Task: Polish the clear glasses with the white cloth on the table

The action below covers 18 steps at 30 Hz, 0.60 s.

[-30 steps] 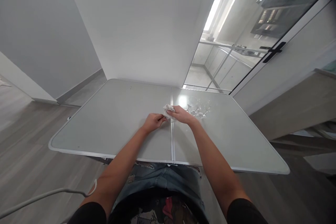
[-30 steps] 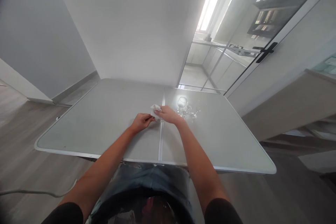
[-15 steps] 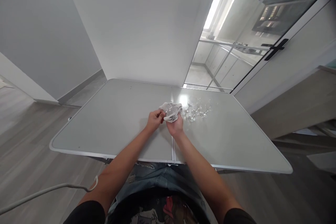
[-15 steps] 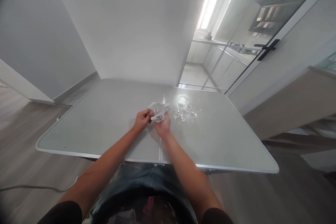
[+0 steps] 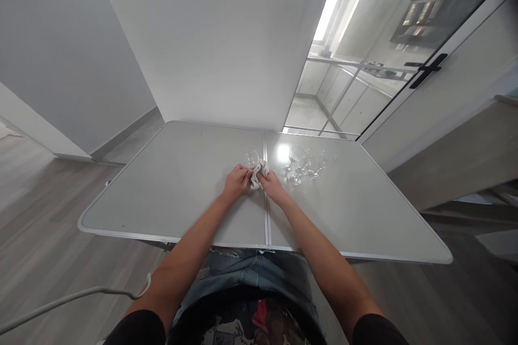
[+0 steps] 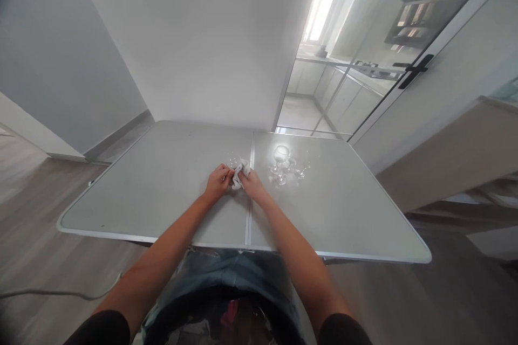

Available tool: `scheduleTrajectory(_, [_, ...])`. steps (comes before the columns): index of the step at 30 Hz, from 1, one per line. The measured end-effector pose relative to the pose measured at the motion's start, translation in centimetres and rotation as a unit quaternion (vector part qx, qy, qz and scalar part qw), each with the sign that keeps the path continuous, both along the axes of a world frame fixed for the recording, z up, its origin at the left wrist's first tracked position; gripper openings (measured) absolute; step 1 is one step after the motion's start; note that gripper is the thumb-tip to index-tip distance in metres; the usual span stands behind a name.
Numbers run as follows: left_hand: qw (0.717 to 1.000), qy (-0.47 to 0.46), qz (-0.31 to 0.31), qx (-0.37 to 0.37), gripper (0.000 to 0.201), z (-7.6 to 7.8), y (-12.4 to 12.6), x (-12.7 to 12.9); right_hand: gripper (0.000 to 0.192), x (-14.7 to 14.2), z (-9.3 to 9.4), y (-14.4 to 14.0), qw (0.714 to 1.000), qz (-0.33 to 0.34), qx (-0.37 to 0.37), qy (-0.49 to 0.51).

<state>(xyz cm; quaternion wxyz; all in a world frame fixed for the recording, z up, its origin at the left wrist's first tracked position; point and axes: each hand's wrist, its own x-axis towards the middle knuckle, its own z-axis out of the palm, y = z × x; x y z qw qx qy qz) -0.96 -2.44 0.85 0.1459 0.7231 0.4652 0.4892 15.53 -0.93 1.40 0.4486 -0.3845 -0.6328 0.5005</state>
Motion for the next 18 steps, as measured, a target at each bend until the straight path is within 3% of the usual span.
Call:
scheduleTrajectory(3, [0.998, -0.065, 0.006, -0.004, 0.041, 0.4, -0.1, 0.1, 0.035, 0.5, 0.2, -0.2, 0.996, 0.008, -0.060, 0.065])
scheduleTrajectory(6, [0.977, -0.208, 0.026, -0.041, 0.030, 0.8, 0.1, 0.2, 0.032, 0.6, 0.2, -0.7, 0.971, 0.029, -0.162, 0.172])
scheduleTrajectory(8, [0.942, -0.319, -0.030, -0.095, 0.038, 1.0, 0.2, 0.3, 0.029, 0.6, 0.2, -0.9, 0.945, 0.077, -0.235, 0.213])
scheduleTrajectory(11, [0.869, -0.415, -0.186, -0.196, 0.066, 1.5, 0.3, 0.5, 0.027, 0.7, 0.2, -1.2, 0.925, 0.142, -0.276, 0.221])
scheduleTrajectory(13, [0.845, -0.434, -0.233, -0.209, 0.069, 1.5, 0.3, 0.5, 0.030, 0.7, 0.4, -1.4, 0.942, 0.142, -0.231, 0.199])
scheduleTrajectory(16, [0.853, -0.458, -0.195, -0.159, 0.061, 1.0, 0.4, 0.7, 0.033, 0.7, 0.7, -1.6, 0.990, 0.084, -0.076, 0.085])
scheduleTrajectory(18, [0.856, -0.467, -0.166, -0.147, 0.058, 0.6, 0.6, 0.9, 0.034, 0.7, 0.9, -1.7, 0.998, 0.013, 0.039, -0.039])
